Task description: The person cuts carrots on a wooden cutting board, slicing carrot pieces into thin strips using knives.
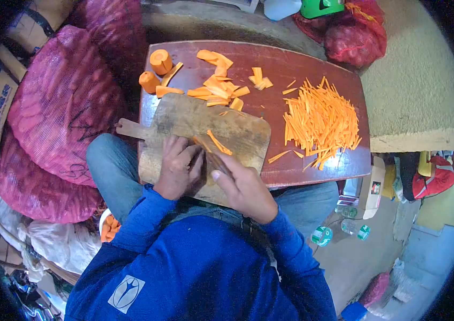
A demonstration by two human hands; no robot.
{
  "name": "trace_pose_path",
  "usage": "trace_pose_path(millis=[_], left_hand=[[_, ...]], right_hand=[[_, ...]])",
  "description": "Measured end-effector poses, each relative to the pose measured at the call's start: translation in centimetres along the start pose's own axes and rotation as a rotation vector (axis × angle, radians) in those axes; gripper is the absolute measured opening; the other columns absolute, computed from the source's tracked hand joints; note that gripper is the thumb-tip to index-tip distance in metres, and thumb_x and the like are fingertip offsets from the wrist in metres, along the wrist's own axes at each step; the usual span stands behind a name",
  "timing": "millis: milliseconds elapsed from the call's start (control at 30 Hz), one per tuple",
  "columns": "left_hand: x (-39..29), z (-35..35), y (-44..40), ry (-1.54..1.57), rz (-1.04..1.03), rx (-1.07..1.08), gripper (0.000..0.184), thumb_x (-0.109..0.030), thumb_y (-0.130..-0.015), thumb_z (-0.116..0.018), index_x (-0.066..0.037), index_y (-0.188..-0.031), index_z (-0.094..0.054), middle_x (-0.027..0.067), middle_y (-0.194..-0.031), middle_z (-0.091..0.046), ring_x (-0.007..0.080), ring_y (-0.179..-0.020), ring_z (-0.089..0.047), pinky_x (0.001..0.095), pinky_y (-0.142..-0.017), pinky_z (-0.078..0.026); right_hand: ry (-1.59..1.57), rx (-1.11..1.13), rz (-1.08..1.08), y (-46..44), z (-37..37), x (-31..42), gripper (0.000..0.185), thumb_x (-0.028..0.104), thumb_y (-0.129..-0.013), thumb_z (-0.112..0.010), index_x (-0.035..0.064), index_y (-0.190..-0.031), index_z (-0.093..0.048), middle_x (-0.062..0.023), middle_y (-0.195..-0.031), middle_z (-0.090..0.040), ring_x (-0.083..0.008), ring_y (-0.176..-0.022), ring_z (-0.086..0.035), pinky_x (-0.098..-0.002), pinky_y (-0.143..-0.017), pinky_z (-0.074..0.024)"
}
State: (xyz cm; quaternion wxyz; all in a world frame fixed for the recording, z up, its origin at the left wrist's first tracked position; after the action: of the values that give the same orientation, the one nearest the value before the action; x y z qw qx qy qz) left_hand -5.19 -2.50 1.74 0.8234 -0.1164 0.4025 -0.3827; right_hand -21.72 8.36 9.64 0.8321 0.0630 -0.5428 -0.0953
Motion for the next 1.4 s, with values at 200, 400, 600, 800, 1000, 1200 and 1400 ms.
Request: trace_pose_path(millis=[200, 400, 600, 800, 1000, 1200, 1400], left_hand=[[0.0, 0.6, -0.6, 0.201, 0.127, -0.140, 0.012, 0.002, -0.081, -0.082, 0.000, -0.092, -0.077, 0.0126, -0.094, -0.070, 0.0345, -0.090, -0.065, 0.0456, -0.083, -0.052], [1.3, 1.0, -0.4, 0.354, 0.357, -0.221, 0.009, 0.005, -0.084, -0.081, 0.003, -0.089, -0.074, 0.0144, -0.090, -0.071, 0.0299, -0.087, -0.067, 0.0394, -0.079, -0.054], [0.7, 0.5, -0.7, 0.154, 0.146, -0.102, 0.007, -0.004, -0.083, -0.082, -0.007, -0.085, -0.076, 0.0084, -0.087, -0.067, 0.0305, -0.087, -0.062, 0.0446, -0.083, -0.046], [0.8, 0.0, -0.4, 0.079, 0.092, -0.055, 0.009, -0.008, -0.083, -0.083, -0.009, -0.083, -0.075, 0.0067, -0.087, -0.064, 0.0310, -0.088, -0.060, 0.0465, -0.082, -0.041], [0.7, 0.0, -0.6, 0.055, 0.092, -0.037, 0.008, -0.009, -0.083, -0.084, -0.009, -0.088, -0.077, 0.0058, -0.088, -0.065, 0.0309, -0.089, -0.060, 0.0465, -0.083, -0.041], [0.6, 0.2, -0.5, 0.053, 0.106, -0.014, 0.009, -0.007, -0.084, -0.084, -0.009, -0.090, -0.078, 0.0070, -0.092, -0.069, 0.0313, -0.091, -0.062, 0.0456, -0.084, -0.043], [0.5, 0.1, -0.6, -0.006, 0.087, 0.015, 0.009, -0.011, -0.083, -0.084, -0.010, -0.089, -0.077, 0.0057, -0.092, -0.064, 0.0307, -0.093, -0.059, 0.0474, -0.083, -0.040]], right_hand=[[-0.096, -0.124, -0.127, 2.4, 0.6, 0.2, 0.047, 0.016, -0.110, -0.065, -0.0049, -0.151, -0.057, -0.0261, -0.122, -0.077, -0.0256, -0.116, -0.077, -0.0376, -0.097, -0.0574], [-0.117, 0.000, -0.111, 2.7, -1.4, 0.0, 0.043, 0.016, -0.110, -0.063, -0.0054, -0.148, -0.061, -0.0197, -0.110, -0.076, -0.0197, -0.100, -0.072, -0.0343, -0.093, -0.0570], [-0.157, -0.286, -0.260, 3.6, 4.4, -4.5, 0.041, 0.021, -0.113, -0.061, -0.0034, -0.144, -0.067, -0.0109, -0.105, -0.075, -0.0167, -0.094, -0.070, -0.0353, -0.086, -0.0574], [0.001, -0.539, -0.241, 3.7, 10.7, -6.1, 0.039, 0.020, -0.114, -0.059, -0.0041, -0.144, -0.066, -0.0037, -0.097, -0.070, -0.0121, -0.083, -0.063, -0.0316, -0.076, -0.0534], [-0.299, -0.207, -0.131, 1.5, 3.0, -3.4, 0.038, 0.024, -0.114, -0.062, -0.0014, -0.143, -0.067, 0.0046, -0.083, -0.060, -0.0041, -0.073, -0.052, -0.0260, -0.065, -0.0441], [-0.378, -0.382, -0.249, 2.2, 6.9, -5.7, 0.033, 0.026, -0.115, -0.061, 0.0011, -0.136, -0.068, 0.0059, -0.077, -0.055, -0.0021, -0.060, -0.047, -0.0229, -0.051, -0.0361], [-0.244, -0.561, -0.217, 4.2, 9.9, -6.2, 0.036, 0.025, -0.116, -0.060, 0.0005, -0.142, -0.066, 0.0069, -0.076, -0.054, -0.0011, -0.057, -0.047, -0.0210, -0.048, -0.0357]])
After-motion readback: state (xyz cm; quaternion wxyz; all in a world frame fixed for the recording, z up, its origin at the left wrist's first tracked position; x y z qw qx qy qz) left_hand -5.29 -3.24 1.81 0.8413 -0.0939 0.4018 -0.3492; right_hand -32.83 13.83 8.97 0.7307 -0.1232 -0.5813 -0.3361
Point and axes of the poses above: each hand's wrist, its own y-axis away from the middle knuckle, its own z-axis out of the back of the hand, x = y × z, the point moved 2 cm from there along -y, towards the middle knuckle
